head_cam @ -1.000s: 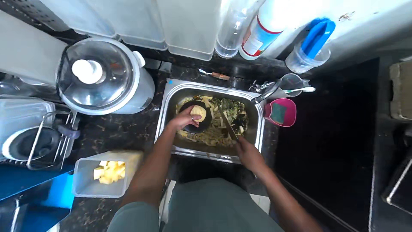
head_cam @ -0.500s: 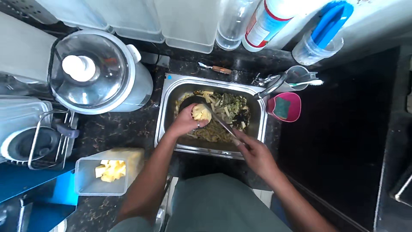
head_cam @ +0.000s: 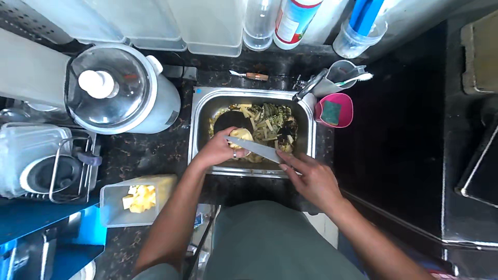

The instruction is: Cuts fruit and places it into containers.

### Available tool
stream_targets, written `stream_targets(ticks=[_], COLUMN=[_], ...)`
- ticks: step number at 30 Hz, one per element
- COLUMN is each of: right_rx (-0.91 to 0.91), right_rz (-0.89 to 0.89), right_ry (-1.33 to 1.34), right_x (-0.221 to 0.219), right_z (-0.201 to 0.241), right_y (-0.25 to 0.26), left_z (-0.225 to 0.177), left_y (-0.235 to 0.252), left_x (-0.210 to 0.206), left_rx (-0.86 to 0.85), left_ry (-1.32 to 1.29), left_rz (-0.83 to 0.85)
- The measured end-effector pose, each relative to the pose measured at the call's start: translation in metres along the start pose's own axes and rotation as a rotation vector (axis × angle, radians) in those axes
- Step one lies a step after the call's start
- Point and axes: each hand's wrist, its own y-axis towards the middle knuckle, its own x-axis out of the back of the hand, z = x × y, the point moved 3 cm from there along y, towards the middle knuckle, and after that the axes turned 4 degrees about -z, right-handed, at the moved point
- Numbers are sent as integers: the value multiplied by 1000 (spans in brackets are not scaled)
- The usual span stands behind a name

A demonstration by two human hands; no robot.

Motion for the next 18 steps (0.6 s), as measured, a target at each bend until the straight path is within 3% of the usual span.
stream_targets(ticks=[4, 8, 12, 18], right_rx=[-43, -345, -701, -646], right_rz=[-54, 34, 491, 523], right_ry=[-71, -103, -2, 159], right_x=[-7, -16, -30, -54], right_z=[-9, -35, -68, -44], right_y=[-7, -10, -10, 15], left_z=[6, 17, 64, 150], left_y=[0, 5, 38, 105], left_x=[6, 13, 22, 20], left_rx=[119, 159, 181, 280], left_ry=[11, 20, 262, 443], left_rz=[53, 88, -105, -458])
